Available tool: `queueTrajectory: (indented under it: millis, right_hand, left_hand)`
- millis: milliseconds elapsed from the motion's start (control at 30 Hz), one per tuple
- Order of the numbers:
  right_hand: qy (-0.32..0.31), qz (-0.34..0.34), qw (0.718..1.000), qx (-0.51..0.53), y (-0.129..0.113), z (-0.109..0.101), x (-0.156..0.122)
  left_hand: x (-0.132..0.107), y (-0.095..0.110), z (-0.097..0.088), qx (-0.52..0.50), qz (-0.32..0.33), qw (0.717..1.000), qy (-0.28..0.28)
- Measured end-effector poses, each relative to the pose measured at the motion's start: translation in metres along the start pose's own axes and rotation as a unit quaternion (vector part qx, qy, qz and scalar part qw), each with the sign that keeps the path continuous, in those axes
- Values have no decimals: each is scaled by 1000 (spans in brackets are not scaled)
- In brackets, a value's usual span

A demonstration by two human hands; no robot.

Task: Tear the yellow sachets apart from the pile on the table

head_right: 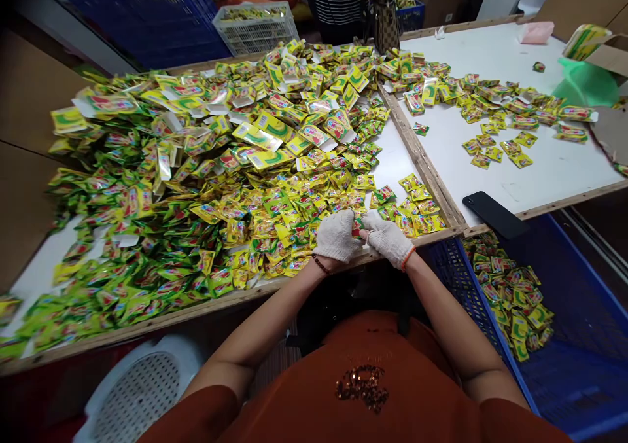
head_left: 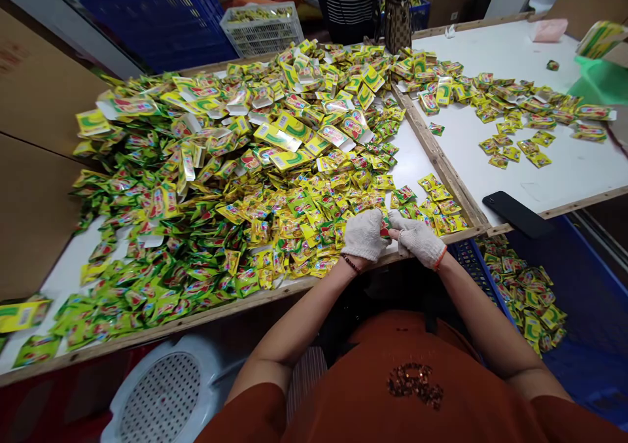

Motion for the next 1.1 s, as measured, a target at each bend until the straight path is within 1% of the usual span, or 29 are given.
queueTrajectory:
  millis: [67, 133, 167, 200, 267, 300, 333, 367, 433, 467, 500, 533, 600, 667, 733, 800, 867, 900, 967, 1000, 1033, 1100]
  right_hand:
    - [-10, -8, 1000, 28, -3, -4, 3]
    - [17, -45, 999, -23, -9, -18, 11]
    - [34, -71, 995, -63, -13, -25, 16]
    - [43, -99, 989, -103, -17, -31, 20]
    - [41, -150, 975, -159, -22, -35, 25]
    - [45, -166, 971, -166, -21, -36, 26]
    - [64, -176, 969, -161, -19, -39, 26]
    - [102, -178, 968, -145, -15, -44, 25]
    - [205, -158, 962, -90, 0, -57, 20]
    - [238, -137, 960, -59, 11, -59, 18]
    - [250, -112, 961, -28, 22, -59, 18]
    - [241, -90, 966, -2, 32, -55, 20]
    - [200, -70, 977, 31, 42, -45, 25]
    - [176, -86, 980, 32, 40, -40, 27]
    - [153, -110, 982, 12, 32, -37, 28]
    - [131, -118, 984, -7, 27, -33, 31]
    - [136, -113, 984, -3, 25, -31, 35]
    - [141, -110, 984, 17, 26, -30, 38]
    - [128, -108, 983, 78, 27, -26, 45]
    - [113, -111, 982, 106, 26, -23, 48]
    - [98, -116, 981, 118, 24, -19, 50]
    - [87, -132, 983, 89, 18, -18, 50]
  left_hand:
    - [0, -1, -1, -46, -20, 999, 19]
    - [0, 3, -1, -153, -4, 987, 52]
    - [1, 6, 1, -230, 14, 971, 67]
    - [1, 8, 4, -314, 31, 946, 75]
    - [2, 7, 14, -464, 38, 882, 75]
    - [2, 4, 22, -519, 22, 852, 69]
    - [2, 0, 31, -560, -1, 826, 64]
    - [0, -5, 38, -590, -27, 804, 61]
    - [-3, -13, 50, -633, -61, 769, 64]
    - [-4, -15, 53, -648, -64, 757, 66]
    - [-5, -16, 54, -656, -59, 749, 70]
    - [-6, -17, 53, -658, -51, 748, 75]
    - [-7, -18, 51, -649, -34, 756, 77]
    - [-5, -19, 50, -631, -26, 772, 70]
    - [-1, -20, 49, -613, -22, 788, 59]
    - [3, -25, 47, -590, -26, 804, 65]
    - [8, -31, 43, -571, -35, 816, 79]
    - [10, -33, 42, -566, -40, 819, 85]
    - [13, -38, 41, -569, -51, 815, 95]
    - [13, -40, 40, -580, -58, 806, 104]
    - [13, -41, 41, -596, -67, 793, 110]
    - [11, -42, 42, -633, -83, 761, 116]
Point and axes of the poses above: each hand's wrist, its own x-axis towards the middle knuckle, its own z-axis out of the palm, y = z × x, the point moved 9 cm from there along x, towards the middle knuckle, and after that the axes turned 6 degrees about z, right-handed, at the moved point
